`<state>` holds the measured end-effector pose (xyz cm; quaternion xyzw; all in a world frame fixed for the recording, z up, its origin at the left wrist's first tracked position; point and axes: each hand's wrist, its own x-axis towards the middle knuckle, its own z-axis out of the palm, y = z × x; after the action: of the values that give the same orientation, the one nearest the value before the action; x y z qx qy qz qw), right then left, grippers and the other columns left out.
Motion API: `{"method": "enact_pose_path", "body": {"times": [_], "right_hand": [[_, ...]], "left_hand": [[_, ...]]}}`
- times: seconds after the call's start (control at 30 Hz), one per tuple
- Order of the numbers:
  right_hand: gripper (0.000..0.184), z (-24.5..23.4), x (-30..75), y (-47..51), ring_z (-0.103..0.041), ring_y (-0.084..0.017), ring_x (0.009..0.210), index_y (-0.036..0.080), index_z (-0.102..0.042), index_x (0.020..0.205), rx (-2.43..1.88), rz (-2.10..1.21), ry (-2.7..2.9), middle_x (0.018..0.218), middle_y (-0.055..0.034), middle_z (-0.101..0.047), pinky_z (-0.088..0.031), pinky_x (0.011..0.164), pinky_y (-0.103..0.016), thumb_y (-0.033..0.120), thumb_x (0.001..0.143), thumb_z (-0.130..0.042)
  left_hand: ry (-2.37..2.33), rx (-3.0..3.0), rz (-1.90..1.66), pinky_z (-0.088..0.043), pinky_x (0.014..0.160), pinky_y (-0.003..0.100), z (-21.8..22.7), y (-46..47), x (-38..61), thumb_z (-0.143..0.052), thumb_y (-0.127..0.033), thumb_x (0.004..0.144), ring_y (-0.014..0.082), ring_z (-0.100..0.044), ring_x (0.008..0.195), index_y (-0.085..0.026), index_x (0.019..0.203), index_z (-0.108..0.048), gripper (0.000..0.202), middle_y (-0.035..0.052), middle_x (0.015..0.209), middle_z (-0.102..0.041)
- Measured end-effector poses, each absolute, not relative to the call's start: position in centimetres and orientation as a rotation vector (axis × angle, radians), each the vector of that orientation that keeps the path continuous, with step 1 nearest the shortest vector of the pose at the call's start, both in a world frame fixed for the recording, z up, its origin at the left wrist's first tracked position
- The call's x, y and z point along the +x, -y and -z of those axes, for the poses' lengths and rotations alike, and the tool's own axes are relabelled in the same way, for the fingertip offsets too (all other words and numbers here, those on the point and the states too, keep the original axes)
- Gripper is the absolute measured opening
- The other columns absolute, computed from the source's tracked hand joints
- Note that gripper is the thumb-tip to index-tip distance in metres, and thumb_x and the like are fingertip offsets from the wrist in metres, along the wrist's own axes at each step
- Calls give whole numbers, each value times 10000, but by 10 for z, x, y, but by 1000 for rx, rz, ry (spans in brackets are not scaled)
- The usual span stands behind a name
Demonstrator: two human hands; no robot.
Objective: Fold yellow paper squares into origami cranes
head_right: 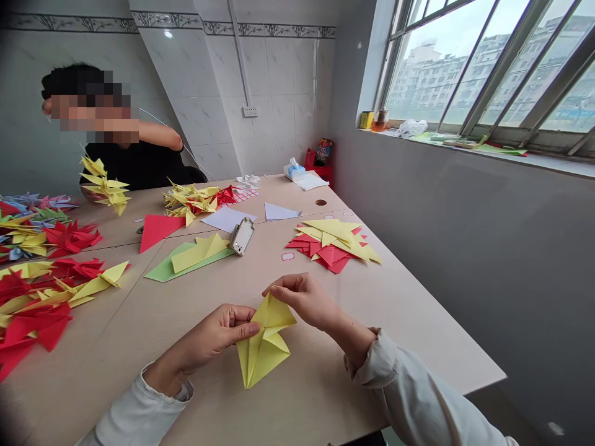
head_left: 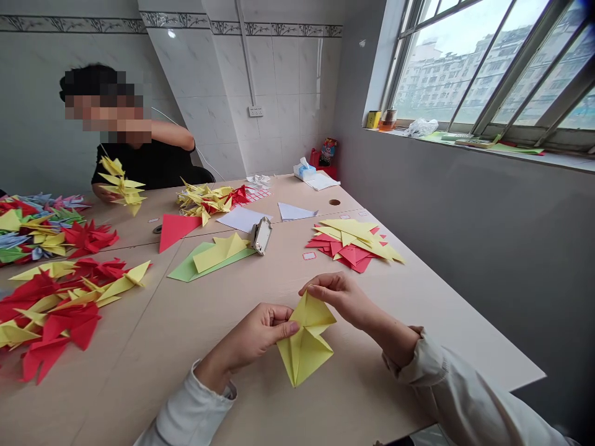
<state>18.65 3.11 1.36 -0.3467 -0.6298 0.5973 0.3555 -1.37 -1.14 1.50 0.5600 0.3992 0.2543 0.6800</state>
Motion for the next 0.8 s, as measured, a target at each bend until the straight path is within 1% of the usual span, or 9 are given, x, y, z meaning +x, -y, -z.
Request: {"method": "enact_pose_path", "body": {"times": [0.1, 0.23, 0.37, 0.43, 0.5, 0.53, 0.6, 0.7, 0.8], "right_hand": [[311, -15, 189, -31, -509, -125, 623, 149, -696, 876, -855, -1509, 1699, 714, -26, -619, -374, 542, -226, 429, 817, -576], [315, -16, 191, -30, -501, -121, 628, 152, -687, 889, -806, -1458, 1781, 727, -24, -609, -372, 550, -228, 432, 838, -551], [351, -18, 192, -31, -526, -139, 675, 157, -695, 896, -813, -1491, 1754, 751, -31, -620, -403, 592, -241, 468, 830, -548], [382, -17, 190, -31, -537, -148, 713, 160, -689, 947, -845, -1530, 1695, 792, -38, -629, -416, 622, -248, 492, 826, -544], [403, -16, 188, -30, -537, -149, 717, 164, -675, 987, -889, -1586, 1645, 817, -36, -630, -413, 616, -246, 505, 788, -590], [407, -15, 186, -29, -531, -145, 700, 162, -675, 973, -910, -1611, 1637, 807, -32, -627, -405, 600, -241, 504, 758, -626], [383, -11, 183, -28, -503, -128, 635, 144, -683, 865, -944, -1641, 1635, 728, -15, -605, -373, 553, -231, 493, 709, -679], [358, -6, 179, -26, -419, -91, 540, 122, -646, 682, -986, -1642, 1605, 597, 14, -523, -305, 497, -223, 478, 710, -681], [359, -5, 178, -25, -359, -75, 509, 119, -618, 632, -1004, -1653, 1570, 554, 32, -463, -258, 477, -222, 463, 713, -679]], "left_hand": [[-890, 1207, -508, -423, 644, 234, -16, 11, -18, -642, -414, 764, 188, -616, 735, -151, 928, -710, 317, 67, 853, -702], [-890, 1169, -469, -424, 626, 231, -17, 11, -21, -658, -399, 754, 180, -616, 713, -158, 910, -714, 293, 67, 836, -704], [-939, 1171, -520, -430, 599, 243, -13, 11, -19, -668, -409, 737, 191, -617, 684, -144, 863, -720, 298, 75, 798, -704], [-960, 1185, -573, -436, 612, 247, -11, 11, -16, -662, -404, 743, 195, -617, 702, -142, 882, -723, 304, 75, 808, -705], [-979, 1194, -629, -440, 625, 249, -8, 10, -12, -649, -397, 755, 199, -617, 723, -143, 913, -724, 308, 72, 811, -704], [-988, 1197, -653, -442, 630, 252, -8, 10, -10, -645, -391, 760, 202, -618, 732, -144, 924, -723, 307, 70, 807, -703], [-1008, 1212, -693, -444, 642, 261, -6, 10, -6, -641, -377, 764, 211, -619, 749, -143, 926, -723, 296, 69, 801, -702], [-1042, 1246, -711, -436, 639, 263, -6, 10, -3, -641, -361, 763, 210, -613, 737, -141, 868, -726, 258, 67, 797, -700], [-1062, 1253, -698, -419, 616, 248, -6, 11, -2, -642, -361, 761, 193, -601, 702, -137, 800, -720, 241, 60, 783, -696]]}}
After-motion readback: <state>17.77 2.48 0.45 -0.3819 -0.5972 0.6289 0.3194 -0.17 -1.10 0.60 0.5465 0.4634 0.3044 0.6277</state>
